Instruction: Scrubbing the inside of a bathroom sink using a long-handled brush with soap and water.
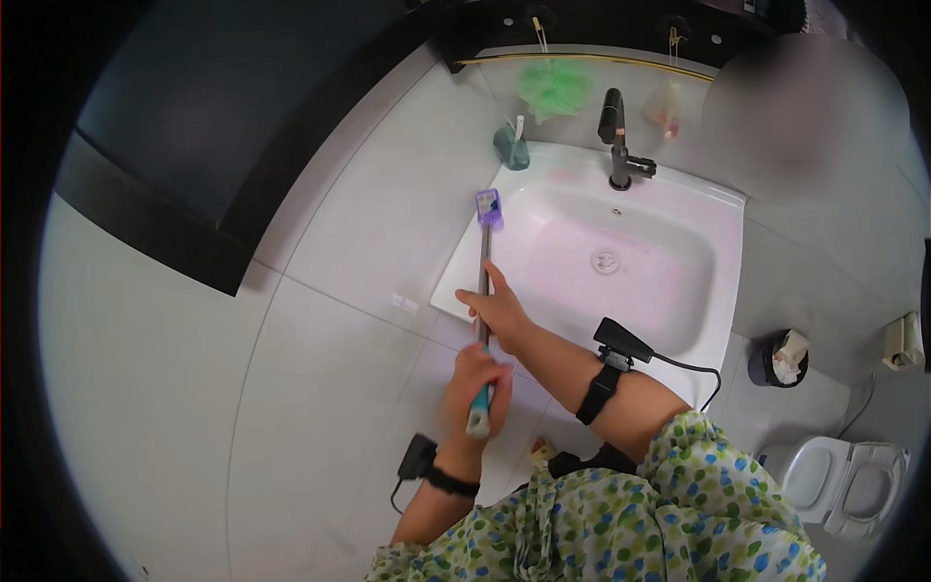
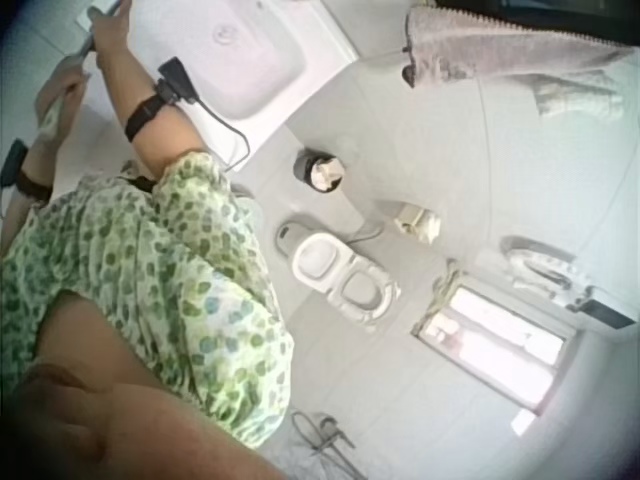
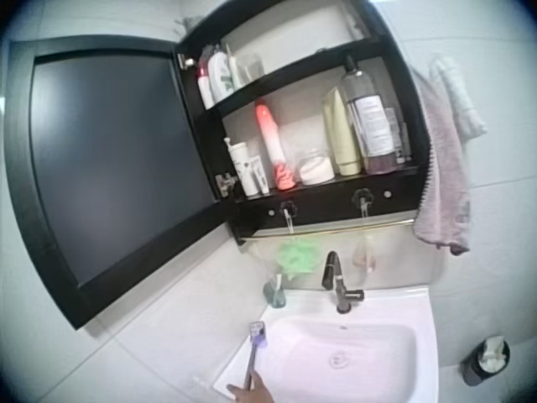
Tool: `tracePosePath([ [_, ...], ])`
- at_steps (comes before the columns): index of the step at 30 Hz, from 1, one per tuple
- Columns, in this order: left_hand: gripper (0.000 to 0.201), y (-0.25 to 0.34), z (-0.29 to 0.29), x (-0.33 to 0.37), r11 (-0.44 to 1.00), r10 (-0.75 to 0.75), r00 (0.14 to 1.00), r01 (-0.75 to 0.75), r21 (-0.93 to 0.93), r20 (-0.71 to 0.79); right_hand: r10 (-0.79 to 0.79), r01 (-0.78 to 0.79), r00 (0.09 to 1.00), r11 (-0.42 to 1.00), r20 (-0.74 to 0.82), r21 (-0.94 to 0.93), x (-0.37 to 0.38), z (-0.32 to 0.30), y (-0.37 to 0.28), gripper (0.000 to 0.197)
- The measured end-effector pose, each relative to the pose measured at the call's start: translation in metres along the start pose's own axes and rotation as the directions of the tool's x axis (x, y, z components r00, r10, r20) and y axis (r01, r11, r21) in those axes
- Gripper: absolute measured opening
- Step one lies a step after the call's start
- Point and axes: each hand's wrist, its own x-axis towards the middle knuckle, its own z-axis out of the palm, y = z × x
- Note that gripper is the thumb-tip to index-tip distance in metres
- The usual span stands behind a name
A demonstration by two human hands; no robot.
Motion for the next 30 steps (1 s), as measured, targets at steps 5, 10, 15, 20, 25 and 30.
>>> tracePosePath([
  [5, 0.02, 0.0, 0.002, 0.015, 1.0, -0.012, 1.0, 0.011, 0.006, 0.023, -0.091, 0.092, 0.996, 0.989, -0.012, 0.112, 0.001, 0.006, 0.008, 0.088],
  [10, 0.019, 0.04, -0.054, 0.01, 0.989, 0.039, 0.98, -0.065, 0.131, 0.197, -0.018, 0.028, 0.996, 0.994, 0.091, -0.105, -0.044, 0.04, 0.008, 0.083],
  [15, 0.017, 0.107, -0.117, -0.006, 0.984, -0.155, 0.913, 0.111, 0.137, 0.377, 0.104, -0.041, 0.944, 0.979, 0.313, -0.199, -0.11, 0.077, 0.029, 0.084],
  [20, 0.016, 0.084, -0.107, -0.016, 0.979, -0.111, 0.943, 0.049, 0.198, 0.314, 0.088, -0.019, 0.945, 0.976, 0.315, -0.215, -0.091, 0.078, 0.037, 0.084],
  [25, 0.017, 0.014, -0.063, 0.013, 0.989, 0.068, 0.965, -0.1, 0.112, 0.254, -0.003, 0.035, 0.982, 0.985, 0.19, -0.17, -0.017, 0.044, 0.01, 0.085],
  [30, 0.019, -0.013, -0.024, 0.05, 0.98, 0.18, 0.929, -0.199, 0.024, 0.323, -0.059, 0.079, 0.99, 0.984, 0.13, -0.157, 0.035, -0.003, -0.016, 0.084],
])
